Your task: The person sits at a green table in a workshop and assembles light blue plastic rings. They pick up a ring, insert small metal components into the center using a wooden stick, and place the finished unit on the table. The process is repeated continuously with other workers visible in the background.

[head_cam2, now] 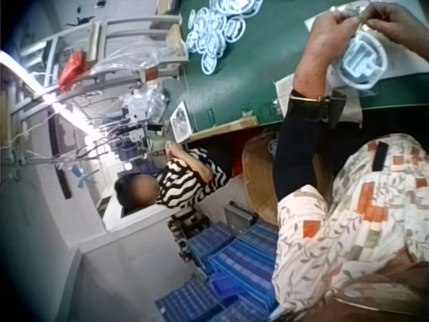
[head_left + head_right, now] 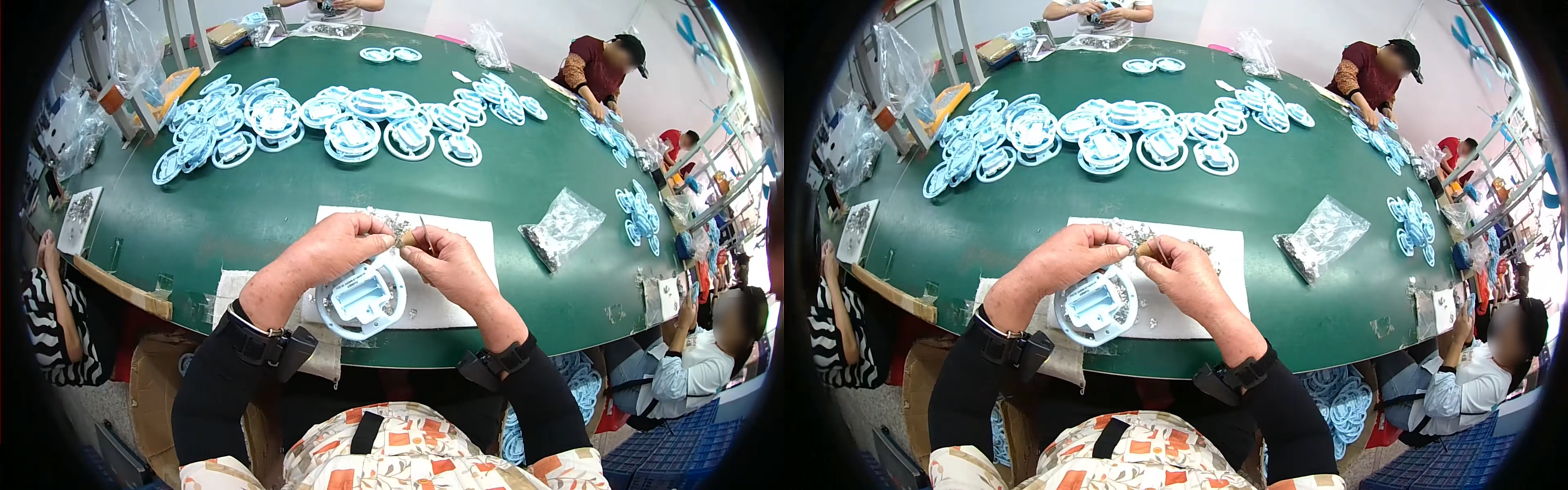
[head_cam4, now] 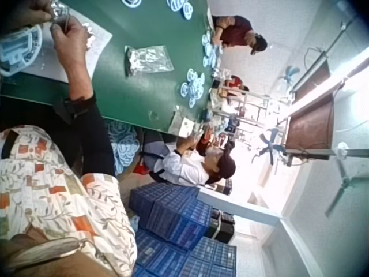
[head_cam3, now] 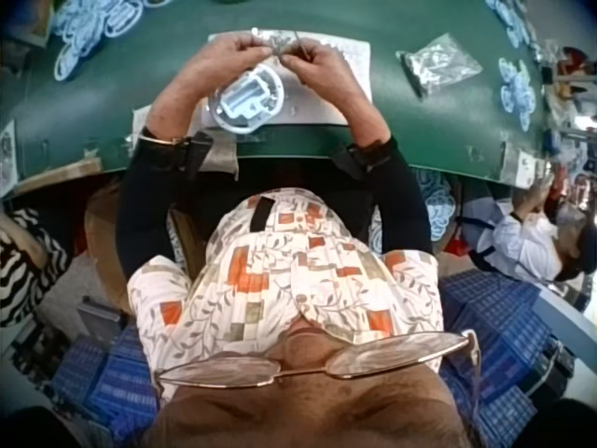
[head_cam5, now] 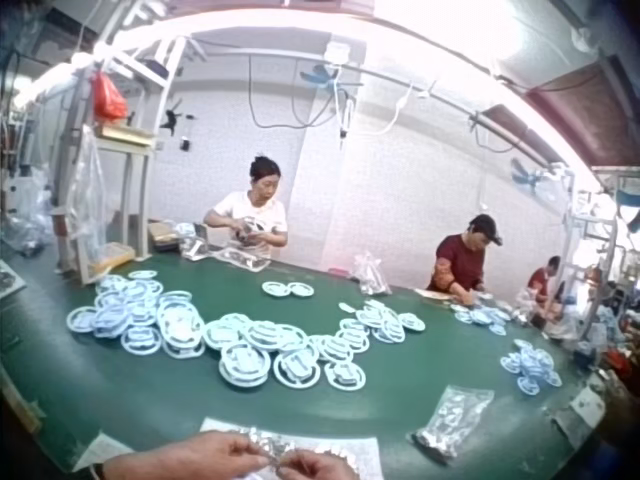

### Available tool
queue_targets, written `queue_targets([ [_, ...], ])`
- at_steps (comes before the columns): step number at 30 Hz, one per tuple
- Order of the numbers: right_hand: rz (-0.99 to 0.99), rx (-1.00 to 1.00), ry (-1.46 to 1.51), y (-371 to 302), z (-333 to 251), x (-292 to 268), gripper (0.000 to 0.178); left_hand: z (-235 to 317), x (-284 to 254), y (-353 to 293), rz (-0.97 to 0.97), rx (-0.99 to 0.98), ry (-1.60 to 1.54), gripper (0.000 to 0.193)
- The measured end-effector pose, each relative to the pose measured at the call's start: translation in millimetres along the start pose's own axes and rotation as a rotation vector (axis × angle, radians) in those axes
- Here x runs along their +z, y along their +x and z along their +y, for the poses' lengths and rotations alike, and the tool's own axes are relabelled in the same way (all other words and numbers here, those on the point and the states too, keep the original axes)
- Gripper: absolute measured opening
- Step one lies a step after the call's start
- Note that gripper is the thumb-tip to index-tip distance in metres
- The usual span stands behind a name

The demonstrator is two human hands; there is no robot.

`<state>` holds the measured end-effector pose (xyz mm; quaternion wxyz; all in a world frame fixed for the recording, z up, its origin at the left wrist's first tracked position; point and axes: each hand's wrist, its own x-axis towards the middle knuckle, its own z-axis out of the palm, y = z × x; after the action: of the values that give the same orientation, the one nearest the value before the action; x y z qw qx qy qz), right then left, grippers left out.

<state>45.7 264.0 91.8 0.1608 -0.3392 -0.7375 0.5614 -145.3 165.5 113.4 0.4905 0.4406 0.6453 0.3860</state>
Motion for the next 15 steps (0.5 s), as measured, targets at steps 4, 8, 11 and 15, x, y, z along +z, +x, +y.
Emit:
queue_targets([
  [4, 0.007, -0.013, 0.042, 2.2, 5.6, -0.3, 0.016, -2.7, -0.6, 2.7, -0.017, -0.011, -0.013, 0.027],
  [8, 0.014, -0.015, 0.056, 3.0, 9.5, -0.4, 0.016, -1.0, -0.9, 2.9, -0.042, -0.058, -0.053, 0.027],
  [11, -0.028, 0.029, 0.218, 1.9, 7.5, -3.4, 0.016, -7.8, -2.1, 5.2, -0.054, -0.065, -0.191, 0.027],
  [15, -0.034, 0.003, 0.263, 2.8, 9.9, -3.1, 0.015, -12.6, -1.4, 7.3, -0.021, -0.004, -0.2, 0.028],
])
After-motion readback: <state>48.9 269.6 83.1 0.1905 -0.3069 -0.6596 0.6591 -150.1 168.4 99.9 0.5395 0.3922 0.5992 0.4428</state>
